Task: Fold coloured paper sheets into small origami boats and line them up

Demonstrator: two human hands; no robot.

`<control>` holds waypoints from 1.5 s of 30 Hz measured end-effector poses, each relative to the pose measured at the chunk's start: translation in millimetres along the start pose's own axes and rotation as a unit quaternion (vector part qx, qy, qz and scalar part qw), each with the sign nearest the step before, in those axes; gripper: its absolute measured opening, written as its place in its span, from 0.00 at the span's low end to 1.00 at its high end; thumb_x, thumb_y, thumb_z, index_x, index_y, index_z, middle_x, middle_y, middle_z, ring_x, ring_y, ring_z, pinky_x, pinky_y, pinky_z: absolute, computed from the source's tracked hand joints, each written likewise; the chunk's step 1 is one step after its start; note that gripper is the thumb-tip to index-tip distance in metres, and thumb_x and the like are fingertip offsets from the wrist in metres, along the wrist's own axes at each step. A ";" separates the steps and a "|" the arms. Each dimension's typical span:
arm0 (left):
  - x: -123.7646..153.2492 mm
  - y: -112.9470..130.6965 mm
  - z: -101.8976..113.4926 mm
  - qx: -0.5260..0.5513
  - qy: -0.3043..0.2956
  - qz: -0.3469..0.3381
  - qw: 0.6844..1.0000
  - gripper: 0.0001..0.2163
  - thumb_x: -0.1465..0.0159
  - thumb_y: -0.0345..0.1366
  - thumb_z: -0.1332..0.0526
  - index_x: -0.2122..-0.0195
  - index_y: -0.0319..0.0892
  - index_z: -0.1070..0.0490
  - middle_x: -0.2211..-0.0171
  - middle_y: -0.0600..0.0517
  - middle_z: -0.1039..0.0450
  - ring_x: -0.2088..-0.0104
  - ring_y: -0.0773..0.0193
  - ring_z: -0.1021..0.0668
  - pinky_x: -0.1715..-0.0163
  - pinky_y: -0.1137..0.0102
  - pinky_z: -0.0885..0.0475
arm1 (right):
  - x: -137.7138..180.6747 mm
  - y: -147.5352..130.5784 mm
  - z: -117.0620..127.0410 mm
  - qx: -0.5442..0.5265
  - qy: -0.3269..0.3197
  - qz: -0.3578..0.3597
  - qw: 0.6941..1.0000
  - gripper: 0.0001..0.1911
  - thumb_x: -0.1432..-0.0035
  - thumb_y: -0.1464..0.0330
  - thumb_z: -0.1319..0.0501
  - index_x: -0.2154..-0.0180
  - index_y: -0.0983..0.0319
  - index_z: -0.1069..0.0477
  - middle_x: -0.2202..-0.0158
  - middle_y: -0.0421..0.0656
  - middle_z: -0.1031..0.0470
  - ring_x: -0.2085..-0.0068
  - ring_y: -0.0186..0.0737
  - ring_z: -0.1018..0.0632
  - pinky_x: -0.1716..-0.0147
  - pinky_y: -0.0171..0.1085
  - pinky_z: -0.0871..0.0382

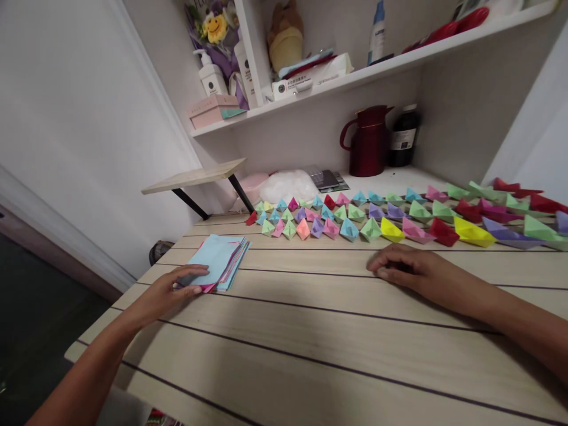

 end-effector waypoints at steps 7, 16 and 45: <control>0.7 0.9 0.9 -0.004 -0.025 -0.021 0.999 0.18 0.45 0.47 0.35 0.55 0.48 0.23 0.45 0.46 0.28 0.45 0.52 0.28 0.43 0.57 0.36 | -0.7 0.5 0.3 -0.002 0.000 0.006 1.000 0.16 0.40 0.52 0.44 0.55 0.52 0.29 0.50 0.42 0.27 0.49 0.48 0.28 0.47 0.44 0.37; 0.7 1.9 3.6 -0.001 -0.037 -0.011 0.999 0.18 0.45 0.46 0.35 0.54 0.47 0.24 0.45 0.46 0.29 0.44 0.51 0.29 0.45 0.59 0.35 | -1.9 4.0 0.6 0.004 -0.001 0.005 1.000 0.16 0.41 0.52 0.43 0.55 0.51 0.28 0.49 0.42 0.27 0.48 0.49 0.28 0.46 0.45 0.36; -34.4 20.6 10.2 -0.091 0.190 0.016 0.977 0.13 0.39 0.47 0.47 0.68 0.45 0.29 0.66 0.49 0.24 0.65 0.56 0.24 0.60 0.62 0.33 | 0.0 -21.5 5.0 -0.045 -0.004 0.022 0.999 0.17 0.40 0.52 0.45 0.58 0.53 0.26 0.54 0.44 0.25 0.53 0.49 0.26 0.51 0.44 0.34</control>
Point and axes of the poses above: each hand's wrist, its own x-axis away from the middle knuckle, its own z-axis out of the back of the hand, y = z × x, the point moved 2 cm from there along -x, towards the middle knuckle
